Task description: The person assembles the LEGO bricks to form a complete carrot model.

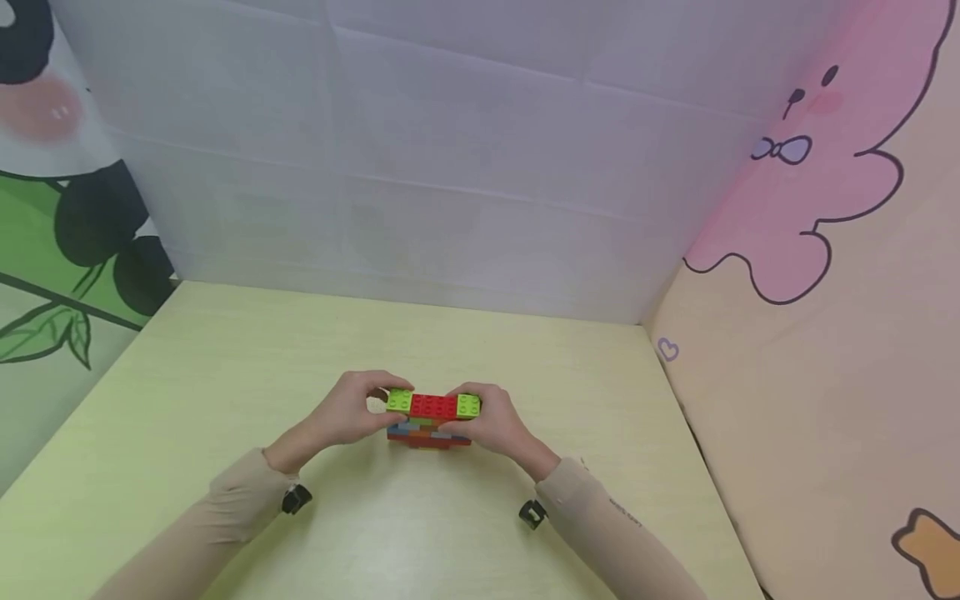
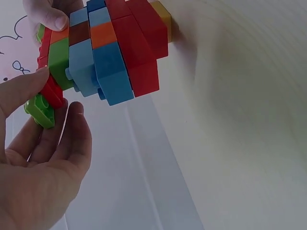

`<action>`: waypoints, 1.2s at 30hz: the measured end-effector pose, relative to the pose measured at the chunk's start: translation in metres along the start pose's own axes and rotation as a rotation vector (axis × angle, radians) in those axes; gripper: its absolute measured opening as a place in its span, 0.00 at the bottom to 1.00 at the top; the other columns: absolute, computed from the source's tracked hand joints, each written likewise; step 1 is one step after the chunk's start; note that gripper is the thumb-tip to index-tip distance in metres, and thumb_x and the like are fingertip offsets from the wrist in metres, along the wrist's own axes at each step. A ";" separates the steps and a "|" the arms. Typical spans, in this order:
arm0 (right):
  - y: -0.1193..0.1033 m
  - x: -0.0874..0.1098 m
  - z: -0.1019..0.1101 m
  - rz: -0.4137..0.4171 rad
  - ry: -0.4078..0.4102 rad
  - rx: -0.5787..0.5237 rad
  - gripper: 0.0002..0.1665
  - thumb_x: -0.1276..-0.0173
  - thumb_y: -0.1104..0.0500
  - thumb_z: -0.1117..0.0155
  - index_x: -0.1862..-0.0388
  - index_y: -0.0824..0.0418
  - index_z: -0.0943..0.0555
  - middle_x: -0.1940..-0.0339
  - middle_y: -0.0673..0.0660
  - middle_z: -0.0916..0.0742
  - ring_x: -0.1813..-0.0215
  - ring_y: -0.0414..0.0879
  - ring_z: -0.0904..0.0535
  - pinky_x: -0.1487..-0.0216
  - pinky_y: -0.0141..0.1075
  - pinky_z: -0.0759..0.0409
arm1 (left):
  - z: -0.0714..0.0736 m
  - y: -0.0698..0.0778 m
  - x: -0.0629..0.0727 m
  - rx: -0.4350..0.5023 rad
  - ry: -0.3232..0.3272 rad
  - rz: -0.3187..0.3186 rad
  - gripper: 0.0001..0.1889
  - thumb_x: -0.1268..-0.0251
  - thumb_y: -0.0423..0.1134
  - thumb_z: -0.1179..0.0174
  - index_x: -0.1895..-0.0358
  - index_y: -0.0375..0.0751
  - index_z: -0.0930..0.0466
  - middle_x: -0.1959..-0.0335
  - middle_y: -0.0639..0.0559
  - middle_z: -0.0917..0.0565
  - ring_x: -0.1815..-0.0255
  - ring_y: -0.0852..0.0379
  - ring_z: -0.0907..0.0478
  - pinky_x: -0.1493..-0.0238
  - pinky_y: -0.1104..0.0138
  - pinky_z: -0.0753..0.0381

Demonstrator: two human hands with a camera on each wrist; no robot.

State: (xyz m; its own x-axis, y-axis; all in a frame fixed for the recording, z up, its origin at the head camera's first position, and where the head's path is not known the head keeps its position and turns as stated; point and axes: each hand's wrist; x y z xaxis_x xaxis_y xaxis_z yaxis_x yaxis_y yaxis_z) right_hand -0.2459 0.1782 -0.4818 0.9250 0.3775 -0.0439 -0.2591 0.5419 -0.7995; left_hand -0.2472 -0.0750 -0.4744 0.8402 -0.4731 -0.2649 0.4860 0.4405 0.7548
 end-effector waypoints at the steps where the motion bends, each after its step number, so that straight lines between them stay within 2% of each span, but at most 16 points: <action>1: 0.001 0.000 0.000 0.001 0.001 -0.005 0.21 0.49 0.53 0.22 0.56 0.53 0.17 0.60 0.47 0.17 0.59 0.46 0.23 0.63 0.39 0.21 | 0.000 -0.001 0.000 0.016 -0.002 0.006 0.19 0.49 0.35 0.28 0.51 0.40 0.17 0.53 0.54 0.18 0.57 0.54 0.22 0.56 0.56 0.21; 5: 0.006 -0.001 -0.002 -0.001 0.010 -0.041 0.21 0.49 0.53 0.22 0.56 0.52 0.17 0.60 0.47 0.17 0.59 0.46 0.23 0.62 0.40 0.21 | -0.002 -0.008 0.000 0.135 -0.029 0.042 0.21 0.47 0.35 0.29 0.48 0.38 0.19 0.51 0.52 0.19 0.53 0.52 0.20 0.53 0.57 0.22; 10: 0.014 -0.001 -0.005 0.004 0.026 -0.105 0.23 0.49 0.50 0.22 0.54 0.54 0.17 0.58 0.48 0.17 0.57 0.48 0.22 0.60 0.41 0.21 | -0.006 -0.019 0.000 0.381 -0.073 0.083 0.21 0.43 0.34 0.32 0.45 0.34 0.22 0.50 0.46 0.20 0.51 0.49 0.21 0.53 0.61 0.22; 13: 0.018 -0.001 -0.007 0.005 0.033 -0.133 0.24 0.50 0.50 0.22 0.54 0.55 0.18 0.58 0.49 0.16 0.58 0.48 0.22 0.60 0.41 0.21 | -0.008 -0.023 0.001 0.456 -0.075 0.091 0.22 0.43 0.33 0.32 0.45 0.33 0.23 0.50 0.43 0.20 0.51 0.48 0.20 0.54 0.62 0.22; 20: 0.025 0.001 -0.009 -0.030 0.022 -0.189 0.23 0.47 0.57 0.23 0.52 0.58 0.18 0.57 0.50 0.15 0.56 0.47 0.20 0.56 0.40 0.21 | -0.016 -0.029 0.003 0.497 -0.055 0.103 0.23 0.42 0.36 0.32 0.44 0.33 0.24 0.51 0.43 0.19 0.52 0.49 0.20 0.54 0.62 0.21; 23: 0.016 0.006 -0.006 -0.029 0.004 -0.215 0.22 0.46 0.62 0.24 0.51 0.61 0.19 0.56 0.51 0.15 0.56 0.47 0.20 0.55 0.39 0.21 | -0.019 -0.033 0.004 0.498 -0.046 0.130 0.23 0.43 0.39 0.31 0.46 0.33 0.22 0.53 0.44 0.17 0.53 0.50 0.19 0.55 0.62 0.21; 29: 0.004 0.012 -0.002 0.005 -0.012 -0.243 0.21 0.46 0.67 0.26 0.52 0.66 0.19 0.57 0.54 0.14 0.57 0.47 0.19 0.56 0.38 0.21 | -0.026 -0.040 0.007 0.450 -0.033 0.186 0.21 0.46 0.44 0.29 0.52 0.36 0.17 0.57 0.48 0.16 0.57 0.52 0.18 0.56 0.62 0.21; 36: 0.005 0.012 -0.002 0.014 -0.015 -0.238 0.24 0.47 0.69 0.26 0.50 0.67 0.20 0.55 0.56 0.15 0.54 0.46 0.20 0.53 0.37 0.22 | -0.034 -0.043 0.011 0.358 -0.013 0.213 0.23 0.51 0.43 0.26 0.51 0.39 0.17 0.57 0.50 0.16 0.57 0.54 0.18 0.56 0.63 0.21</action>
State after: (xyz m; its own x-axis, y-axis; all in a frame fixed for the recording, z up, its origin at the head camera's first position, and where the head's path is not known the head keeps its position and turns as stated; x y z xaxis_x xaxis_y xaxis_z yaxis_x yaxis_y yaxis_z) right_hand -0.2350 0.1836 -0.4876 0.9171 0.3958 -0.0480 -0.1968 0.3449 -0.9178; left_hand -0.2506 -0.0739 -0.5305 0.9086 -0.4109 -0.0745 0.1854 0.2371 0.9536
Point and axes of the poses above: each hand's wrist, its own x-axis away from the middle knuckle, its own z-axis out of the back of the hand, y = z × x
